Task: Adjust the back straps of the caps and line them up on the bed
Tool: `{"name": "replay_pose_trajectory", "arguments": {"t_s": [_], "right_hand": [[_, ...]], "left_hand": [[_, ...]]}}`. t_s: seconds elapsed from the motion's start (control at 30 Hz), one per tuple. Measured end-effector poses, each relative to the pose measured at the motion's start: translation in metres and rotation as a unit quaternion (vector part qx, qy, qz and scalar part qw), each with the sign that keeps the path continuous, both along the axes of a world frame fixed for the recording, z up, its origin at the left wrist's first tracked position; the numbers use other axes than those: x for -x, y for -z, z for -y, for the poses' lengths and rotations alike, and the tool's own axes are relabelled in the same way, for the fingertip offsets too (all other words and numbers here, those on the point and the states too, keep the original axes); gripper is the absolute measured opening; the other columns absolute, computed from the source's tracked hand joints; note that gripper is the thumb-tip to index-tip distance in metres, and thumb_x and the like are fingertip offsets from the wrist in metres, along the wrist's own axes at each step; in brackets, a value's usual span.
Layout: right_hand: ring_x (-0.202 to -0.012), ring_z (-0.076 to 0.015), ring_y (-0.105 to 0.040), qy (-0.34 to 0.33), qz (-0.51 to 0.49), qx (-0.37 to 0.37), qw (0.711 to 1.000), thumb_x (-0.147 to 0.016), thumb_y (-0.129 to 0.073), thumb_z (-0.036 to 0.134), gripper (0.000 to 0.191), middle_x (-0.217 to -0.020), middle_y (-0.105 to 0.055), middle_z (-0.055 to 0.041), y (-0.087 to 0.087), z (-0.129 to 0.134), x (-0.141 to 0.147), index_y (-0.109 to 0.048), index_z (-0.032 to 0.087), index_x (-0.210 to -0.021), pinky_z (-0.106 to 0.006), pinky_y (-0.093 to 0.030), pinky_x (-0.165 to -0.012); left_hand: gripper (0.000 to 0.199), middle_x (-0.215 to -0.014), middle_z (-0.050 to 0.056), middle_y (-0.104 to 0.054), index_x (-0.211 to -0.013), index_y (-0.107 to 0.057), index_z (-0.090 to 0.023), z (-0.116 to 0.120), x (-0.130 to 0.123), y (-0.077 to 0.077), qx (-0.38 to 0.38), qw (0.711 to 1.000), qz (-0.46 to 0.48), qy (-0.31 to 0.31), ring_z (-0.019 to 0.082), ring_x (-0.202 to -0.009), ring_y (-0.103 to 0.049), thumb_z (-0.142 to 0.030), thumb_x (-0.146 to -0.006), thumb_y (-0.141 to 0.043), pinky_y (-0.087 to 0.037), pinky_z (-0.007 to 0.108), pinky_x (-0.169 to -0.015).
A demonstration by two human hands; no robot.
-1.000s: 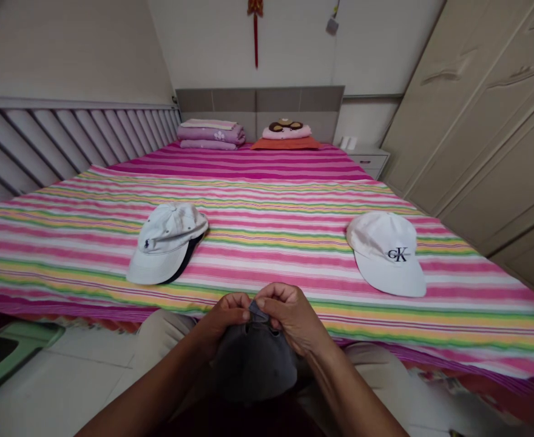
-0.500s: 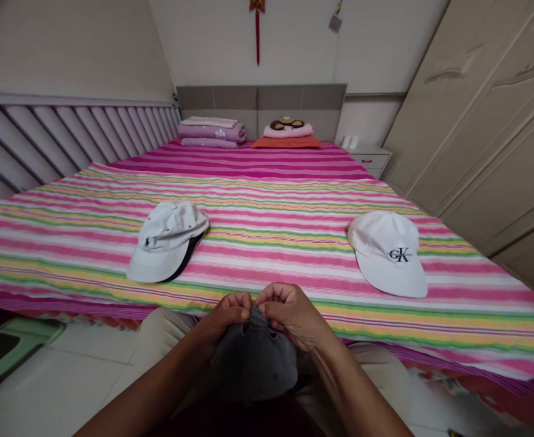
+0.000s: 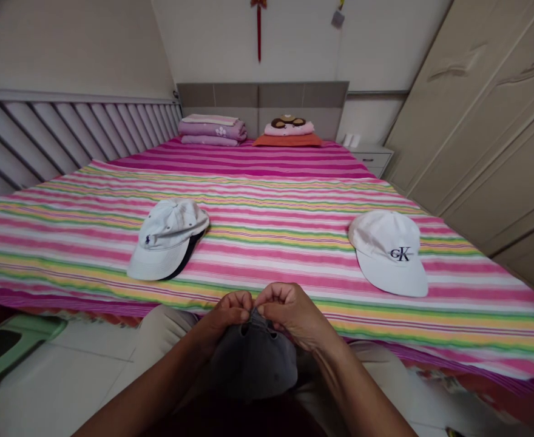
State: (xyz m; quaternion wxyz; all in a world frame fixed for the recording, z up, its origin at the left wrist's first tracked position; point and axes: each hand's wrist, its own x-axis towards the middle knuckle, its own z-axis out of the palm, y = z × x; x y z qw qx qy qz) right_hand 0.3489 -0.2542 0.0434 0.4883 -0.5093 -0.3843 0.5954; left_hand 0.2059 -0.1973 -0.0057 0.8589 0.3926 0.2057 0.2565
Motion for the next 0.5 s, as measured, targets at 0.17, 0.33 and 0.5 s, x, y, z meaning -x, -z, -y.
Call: {"name": "replay_pose_trajectory", "arguments": {"t_s": [0.17, 0.33, 0.5], "right_hand": [[-0.034, -0.0026, -0.034, -0.043, -0.009, 0.010, 0.999, -0.055, -0.069, 0.020, 0.013, -0.044, -0.048, 0.0067, -0.001, 0.000, -0.004, -0.059, 0.015, -0.062, -0.016, -0.019, -0.033], [-0.035, -0.0034, -0.039, -0.106, -0.006, 0.012, 0.994, -0.055, -0.074, 0.025, 0.021, -0.045, -0.051, 0.0058, 0.001, 0.000, -0.010, -0.058, 0.014, -0.062, -0.016, -0.024, -0.034], [-0.036, -0.0039, -0.040, -0.099, 0.000, -0.015, 0.995, -0.057, -0.074, 0.029, 0.025, -0.049, -0.051, 0.0059, 0.004, -0.002, -0.010, -0.056, 0.015, -0.065, -0.017, -0.027, -0.036]], "left_hand": [[0.022, -0.049, -0.003, -0.052, -0.057, -0.053, -0.014, 0.000, 0.001, 0.002, -0.014, 1.000, -0.016, 0.011, 0.006, -0.042, -0.042, -0.023, -0.051, -0.072, -0.027, 0.019, -0.044], [0.021, -0.057, -0.001, -0.057, -0.058, -0.055, -0.013, 0.002, 0.001, -0.002, -0.010, 0.999, 0.010, 0.037, 0.007, -0.046, -0.047, -0.021, -0.051, -0.073, -0.030, 0.019, -0.046], [0.022, -0.053, -0.001, -0.055, -0.057, -0.052, -0.013, 0.005, 0.001, -0.008, -0.008, 0.999, -0.022, 0.042, 0.007, -0.048, -0.048, -0.019, -0.053, -0.073, -0.032, 0.018, -0.048]]}}
